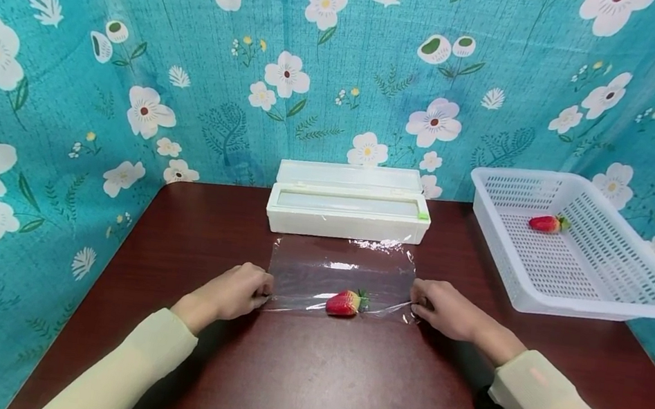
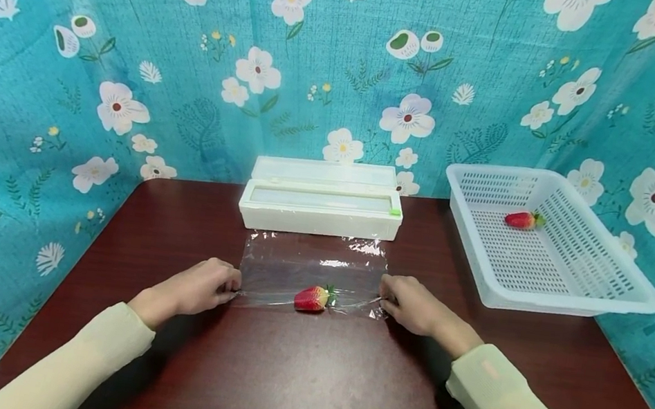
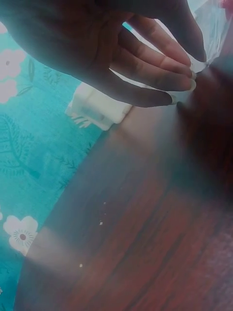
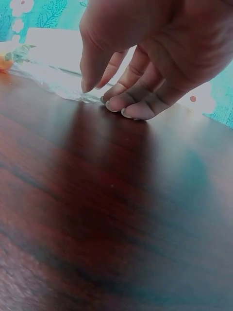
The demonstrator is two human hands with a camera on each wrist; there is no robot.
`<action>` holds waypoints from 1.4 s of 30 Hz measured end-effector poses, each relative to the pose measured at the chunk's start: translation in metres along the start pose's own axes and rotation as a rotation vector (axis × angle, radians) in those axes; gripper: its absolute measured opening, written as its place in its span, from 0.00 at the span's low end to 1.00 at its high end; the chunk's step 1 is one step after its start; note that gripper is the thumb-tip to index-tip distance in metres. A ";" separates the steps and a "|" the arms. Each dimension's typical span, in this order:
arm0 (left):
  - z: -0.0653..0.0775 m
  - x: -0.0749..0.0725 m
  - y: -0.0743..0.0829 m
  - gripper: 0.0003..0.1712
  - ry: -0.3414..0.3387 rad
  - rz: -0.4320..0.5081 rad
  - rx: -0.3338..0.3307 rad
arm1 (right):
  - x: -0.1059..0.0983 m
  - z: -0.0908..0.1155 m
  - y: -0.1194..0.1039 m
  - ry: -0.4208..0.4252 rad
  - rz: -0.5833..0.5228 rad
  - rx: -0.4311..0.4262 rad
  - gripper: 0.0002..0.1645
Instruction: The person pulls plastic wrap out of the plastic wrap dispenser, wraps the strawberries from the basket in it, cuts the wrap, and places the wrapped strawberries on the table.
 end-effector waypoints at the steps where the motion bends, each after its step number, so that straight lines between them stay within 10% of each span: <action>1: 0.001 0.000 0.000 0.05 -0.001 0.001 0.000 | -0.001 0.000 0.000 -0.001 0.004 -0.006 0.12; 23: 0.012 -0.005 0.018 0.07 -0.053 -0.047 0.113 | -0.008 0.023 -0.021 -0.069 0.243 -0.004 0.19; 42: 0.012 -0.001 0.017 0.07 -0.009 -0.127 0.145 | 0.003 0.022 -0.016 0.055 0.339 -0.212 0.06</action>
Point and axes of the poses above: each hand's wrist, its own z-axis away from the middle knuckle, its own x-axis out of the palm, y = z × x, the point moved 1 cm from there along -z, towards the middle knuckle, and after that the axes turned 13 degrees about x, right-handed, at the moved point
